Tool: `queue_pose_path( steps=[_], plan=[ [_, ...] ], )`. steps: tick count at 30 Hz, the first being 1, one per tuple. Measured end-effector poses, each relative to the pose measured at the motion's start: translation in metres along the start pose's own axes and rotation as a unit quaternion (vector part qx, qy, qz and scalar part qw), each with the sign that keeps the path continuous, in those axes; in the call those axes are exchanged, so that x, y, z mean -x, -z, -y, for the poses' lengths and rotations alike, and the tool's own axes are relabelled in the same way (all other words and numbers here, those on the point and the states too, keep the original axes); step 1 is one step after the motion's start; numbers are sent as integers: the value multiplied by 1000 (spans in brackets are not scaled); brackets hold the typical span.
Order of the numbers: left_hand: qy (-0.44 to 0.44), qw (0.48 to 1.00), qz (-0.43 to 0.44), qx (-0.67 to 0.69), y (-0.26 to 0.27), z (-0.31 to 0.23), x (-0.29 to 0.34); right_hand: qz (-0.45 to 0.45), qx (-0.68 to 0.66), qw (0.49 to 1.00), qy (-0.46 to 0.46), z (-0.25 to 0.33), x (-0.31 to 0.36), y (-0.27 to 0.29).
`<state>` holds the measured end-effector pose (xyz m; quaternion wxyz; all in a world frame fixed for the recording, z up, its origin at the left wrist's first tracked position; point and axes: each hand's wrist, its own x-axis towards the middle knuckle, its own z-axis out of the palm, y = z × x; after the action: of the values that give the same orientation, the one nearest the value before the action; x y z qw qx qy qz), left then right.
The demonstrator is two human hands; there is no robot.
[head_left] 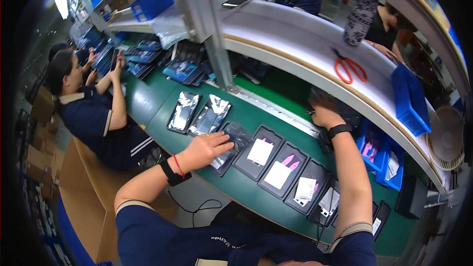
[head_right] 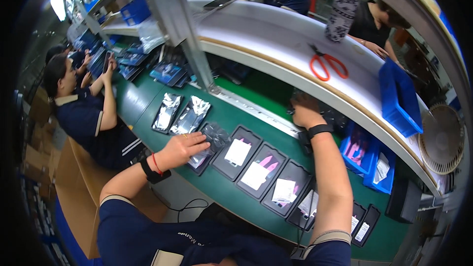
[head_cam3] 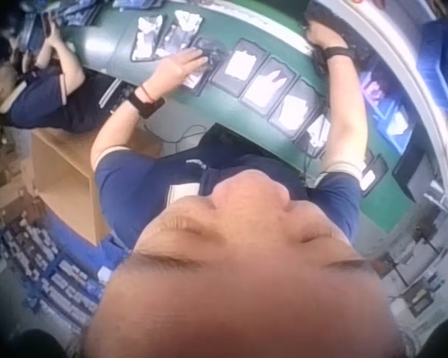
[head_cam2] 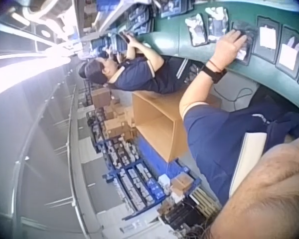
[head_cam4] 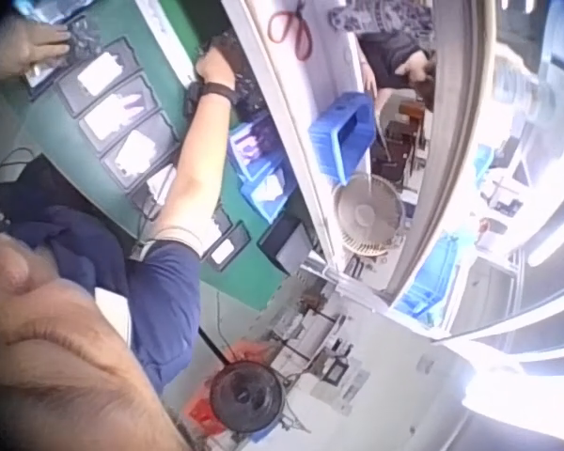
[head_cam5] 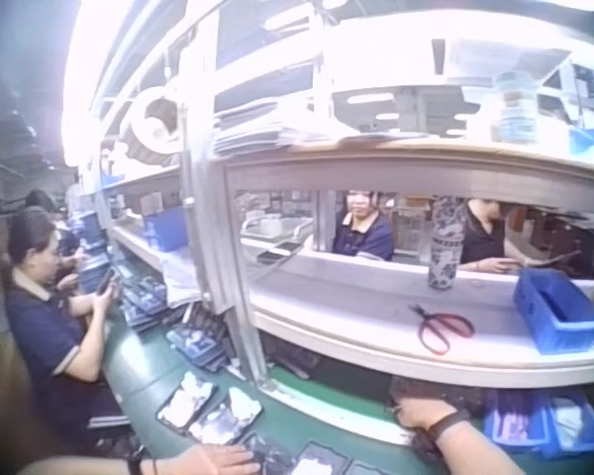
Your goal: The recorder is assembling electronic components by placing small parts into trays and packaging them.
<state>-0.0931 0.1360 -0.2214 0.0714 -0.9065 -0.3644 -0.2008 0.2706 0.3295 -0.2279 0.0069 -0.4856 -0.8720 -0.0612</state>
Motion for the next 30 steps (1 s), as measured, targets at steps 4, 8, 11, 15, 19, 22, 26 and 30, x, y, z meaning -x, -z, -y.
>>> queue_pose_path(
  steps=[4,8,11,15,19,22,26,30],
  plan=[
    [92,982,153,67,-8,-16,29,-30,33,997,63,3,6,1],
    [97,972,207,56,-18,-20,36,-292,45,949,110,51,29,30],
    [161,965,203,26,-27,-21,30,-281,-3,948,150,136,65,44],
    [213,953,213,25,-26,-23,24,-205,19,964,165,214,107,16],
    [210,950,227,34,-34,-14,20,-61,-182,968,162,203,110,11],
    [185,955,220,70,-11,-11,-2,-11,-288,953,91,155,94,53],
    [24,967,207,150,-14,0,-96,-93,-152,983,-49,41,66,50],
    [-11,961,244,126,-88,-2,-226,-113,-117,985,-55,-44,44,15]
  ],
)
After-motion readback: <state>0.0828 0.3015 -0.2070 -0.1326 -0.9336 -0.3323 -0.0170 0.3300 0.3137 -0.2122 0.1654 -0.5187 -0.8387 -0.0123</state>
